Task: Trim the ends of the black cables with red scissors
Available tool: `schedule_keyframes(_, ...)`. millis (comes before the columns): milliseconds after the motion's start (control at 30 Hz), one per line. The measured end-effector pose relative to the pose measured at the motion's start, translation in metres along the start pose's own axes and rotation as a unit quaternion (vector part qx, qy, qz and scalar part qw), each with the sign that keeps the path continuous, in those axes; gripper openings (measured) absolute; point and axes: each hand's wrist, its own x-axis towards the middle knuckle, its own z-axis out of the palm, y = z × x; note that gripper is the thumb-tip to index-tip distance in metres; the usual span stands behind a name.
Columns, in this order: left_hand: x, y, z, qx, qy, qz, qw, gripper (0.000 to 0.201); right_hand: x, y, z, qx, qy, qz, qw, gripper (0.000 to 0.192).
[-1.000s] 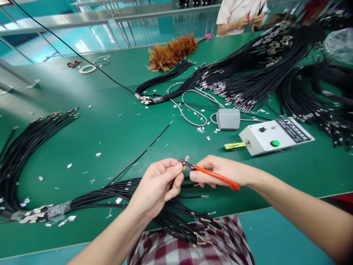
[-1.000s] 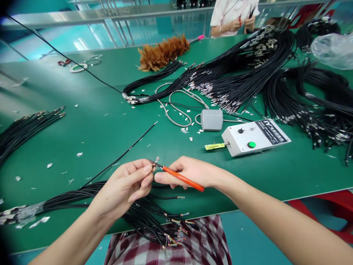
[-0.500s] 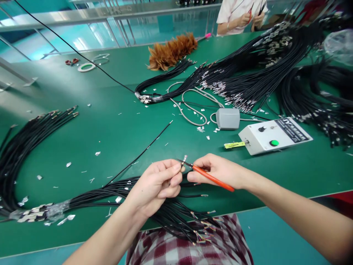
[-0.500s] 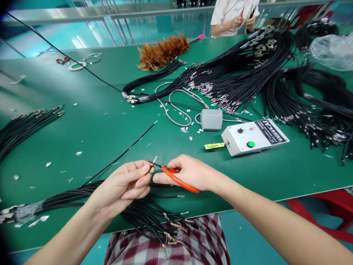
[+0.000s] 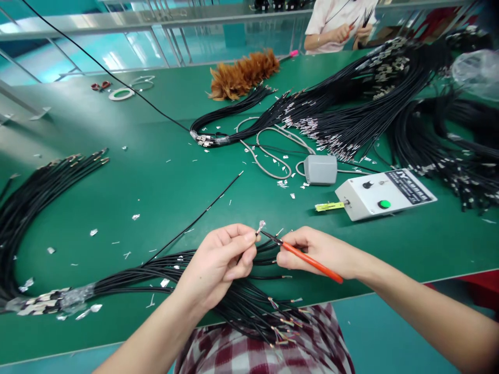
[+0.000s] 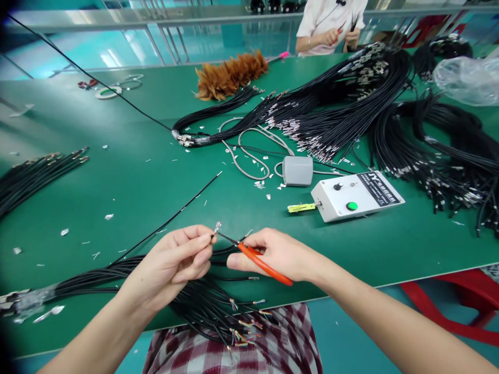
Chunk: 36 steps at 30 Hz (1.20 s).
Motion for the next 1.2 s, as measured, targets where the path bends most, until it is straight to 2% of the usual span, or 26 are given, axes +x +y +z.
schedule_keyframes(167,-0.003,-0.005,0.011,0.075,0.064,0.034,0.995,0.023,0.0,-0.005,0.0,0.025,-0.034,-0.015,0.999,0.043)
schedule_keyframes(433,-0.002,-0.01,0.022,0.174,0.126,0.11,0.97,0.019,-0.003,-0.012,0.003,0.001,-0.004,0.009,1.0,0.045)
schedule_keyframes(633,-0.004,-0.015,0.026,0.235,0.164,0.199,0.937,0.009,-0.003,-0.011,0.008,0.006,0.017,0.027,0.999,0.048)
schedule_keyframes(767,-0.005,-0.013,0.024,0.215,0.178,0.157,0.947,0.014,-0.006,0.002,0.011,0.03,0.009,0.051,0.998,0.05)
schedule_keyframes(867,-0.005,-0.01,0.021,0.189,0.157,0.108,0.963,0.019,-0.012,0.008,0.007,0.059,0.02,0.054,0.997,0.048)
schedule_keyframes(967,-0.003,-0.007,0.02,0.2,0.126,0.084,0.968,0.021,-0.018,0.004,-0.001,0.087,0.091,0.006,0.992,0.037)
schedule_keyframes(1067,-0.003,-0.008,0.022,0.236,0.104,0.075,0.963,0.021,-0.021,-0.009,-0.008,0.071,0.166,-0.089,0.98,0.021)
schedule_keyframes(1133,-0.004,-0.01,0.024,0.259,0.091,0.075,0.959,0.02,-0.021,-0.019,-0.011,0.016,0.179,-0.139,0.974,0.015)
schedule_keyframes(1200,-0.005,-0.011,0.025,0.273,0.076,0.075,0.956,0.019,-0.021,-0.028,-0.013,-0.087,0.176,-0.166,0.966,0.01)
